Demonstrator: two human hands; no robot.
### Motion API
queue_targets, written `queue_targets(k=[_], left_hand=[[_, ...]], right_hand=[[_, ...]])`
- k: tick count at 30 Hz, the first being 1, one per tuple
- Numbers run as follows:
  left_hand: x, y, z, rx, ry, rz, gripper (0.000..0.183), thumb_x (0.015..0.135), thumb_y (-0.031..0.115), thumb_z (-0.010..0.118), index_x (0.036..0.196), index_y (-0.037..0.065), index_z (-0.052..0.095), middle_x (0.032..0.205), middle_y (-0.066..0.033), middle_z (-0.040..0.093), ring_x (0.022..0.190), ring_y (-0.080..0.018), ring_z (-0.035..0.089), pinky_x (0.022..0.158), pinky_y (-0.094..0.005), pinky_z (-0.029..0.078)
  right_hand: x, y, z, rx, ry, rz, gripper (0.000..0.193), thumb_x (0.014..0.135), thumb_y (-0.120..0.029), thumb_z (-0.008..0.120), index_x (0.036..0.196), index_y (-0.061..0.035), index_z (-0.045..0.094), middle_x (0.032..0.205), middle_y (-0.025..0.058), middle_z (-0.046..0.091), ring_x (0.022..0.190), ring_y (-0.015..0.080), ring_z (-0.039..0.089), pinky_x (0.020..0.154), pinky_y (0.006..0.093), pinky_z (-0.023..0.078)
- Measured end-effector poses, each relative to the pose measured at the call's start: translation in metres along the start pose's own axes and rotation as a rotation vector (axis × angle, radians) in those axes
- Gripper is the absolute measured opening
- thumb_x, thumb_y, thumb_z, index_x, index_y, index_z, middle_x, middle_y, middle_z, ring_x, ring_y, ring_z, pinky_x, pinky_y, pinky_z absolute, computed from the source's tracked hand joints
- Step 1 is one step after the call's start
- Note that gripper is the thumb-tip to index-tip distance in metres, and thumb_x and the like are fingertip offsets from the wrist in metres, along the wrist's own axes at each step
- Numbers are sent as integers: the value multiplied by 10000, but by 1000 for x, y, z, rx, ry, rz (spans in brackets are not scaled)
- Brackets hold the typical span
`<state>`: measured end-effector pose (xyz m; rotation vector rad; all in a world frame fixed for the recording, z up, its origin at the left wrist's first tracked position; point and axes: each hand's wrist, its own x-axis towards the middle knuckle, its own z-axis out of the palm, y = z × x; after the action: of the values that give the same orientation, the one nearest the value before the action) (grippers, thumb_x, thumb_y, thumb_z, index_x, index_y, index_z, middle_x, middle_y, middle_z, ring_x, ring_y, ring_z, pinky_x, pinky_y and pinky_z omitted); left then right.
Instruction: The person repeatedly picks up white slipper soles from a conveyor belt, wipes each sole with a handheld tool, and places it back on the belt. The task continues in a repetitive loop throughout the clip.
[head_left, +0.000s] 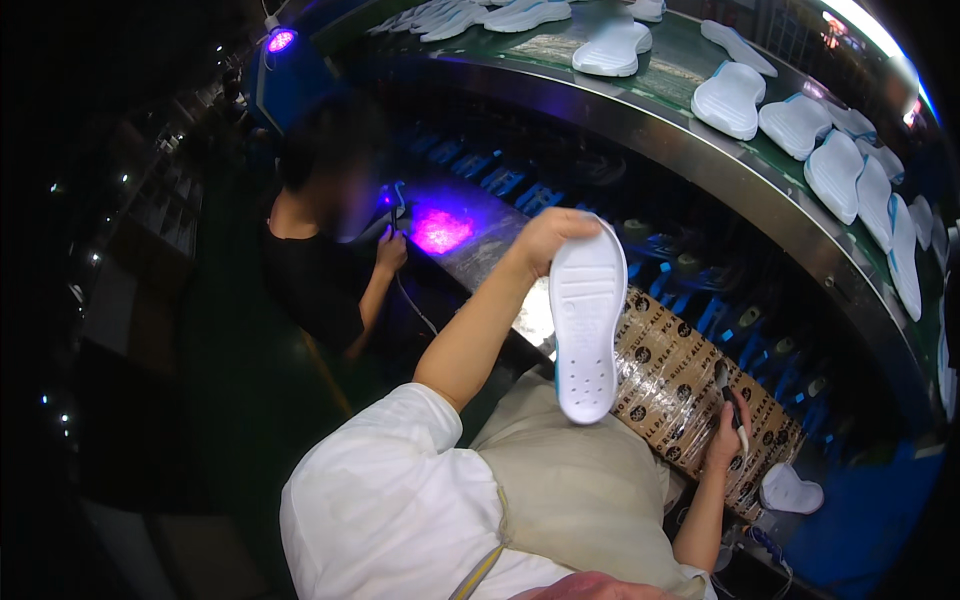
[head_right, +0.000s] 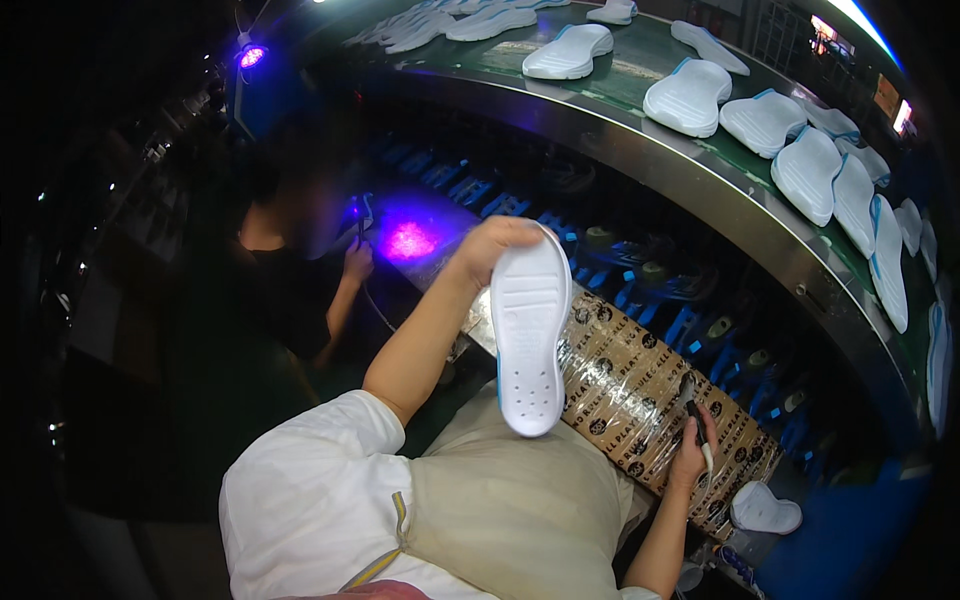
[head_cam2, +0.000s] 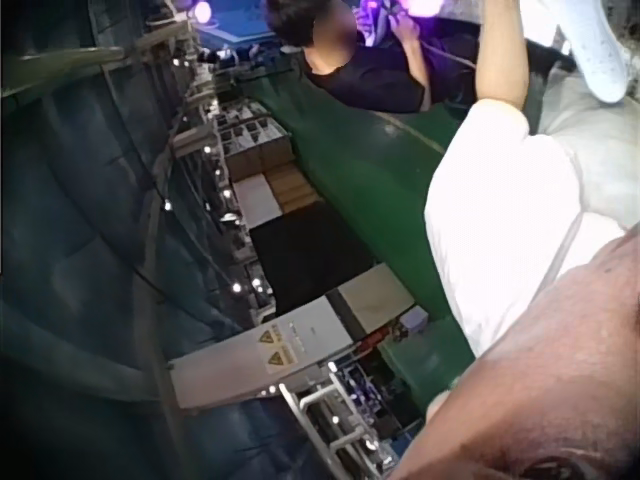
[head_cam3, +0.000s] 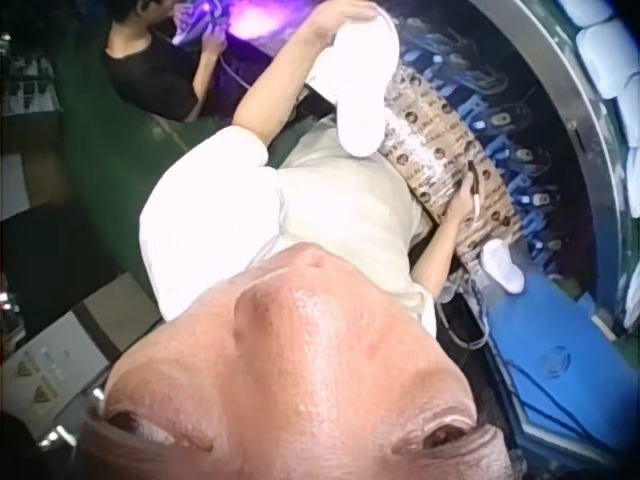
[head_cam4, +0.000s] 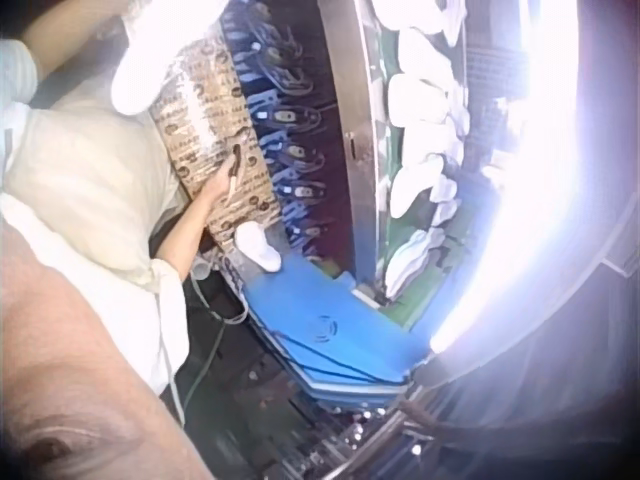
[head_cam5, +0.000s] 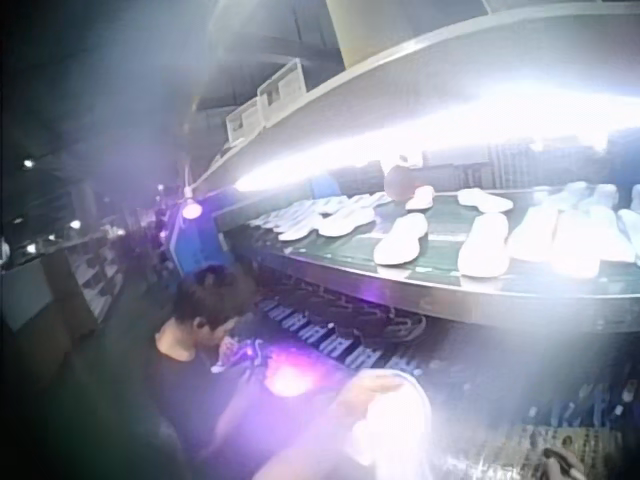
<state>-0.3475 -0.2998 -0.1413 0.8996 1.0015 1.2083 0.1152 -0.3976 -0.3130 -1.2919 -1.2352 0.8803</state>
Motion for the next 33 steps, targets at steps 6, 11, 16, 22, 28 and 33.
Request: queue_targets(k=[6,11,16,22,28,33], left_hand=[[-45,-84,48,-766,-390,-251,741,1012,545,428,1503,-9,381,1419,-271,522,1210,-453,599,1011,-552,518],[-43,-127,55,-798,-467,-334,842,1013,672,147,1513,36,384,1425,-254,519,1203,-458,592,1009,-563,510],[-33,-106,93,-548,-256,-313,807,1038,623,83,1503,47,404,1406,-202,556,1236,-364,594,1047,-488,498],[-32,-115,122,-604,-262,-208,774,1043,615,127,1496,54,411,1441,-156,530,1322,-331,521,1115,-462,434],[-22,-115,119,-724,-270,-188,737,1036,617,210,1488,73,420,1432,-139,538,1283,-311,555,1101,-448,451],[-24,-107,121,-746,-281,-148,736,1005,626,272,1463,81,457,1386,-160,568,1242,-331,582,1035,-476,505]], right_hand=[[10,-57,30,432,19,191,263,965,-141,648,1192,-10,675,914,18,658,785,100,573,722,243,457],[19,-139,71,431,-219,168,261,931,-144,677,1155,-12,696,933,19,674,817,91,618,756,244,505],[36,-178,110,382,-304,41,253,926,-85,644,1158,4,689,936,37,699,812,106,661,769,264,575],[59,-175,138,40,-77,-97,247,877,-117,694,1109,-39,732,920,83,735,774,135,664,689,274,510],[58,-182,119,64,-603,-333,283,845,-96,710,1120,-40,744,980,110,734,889,224,671,795,329,504],[58,-191,119,-135,-441,-419,271,856,-121,718,1115,-47,746,901,108,718,849,204,670,712,325,510]])
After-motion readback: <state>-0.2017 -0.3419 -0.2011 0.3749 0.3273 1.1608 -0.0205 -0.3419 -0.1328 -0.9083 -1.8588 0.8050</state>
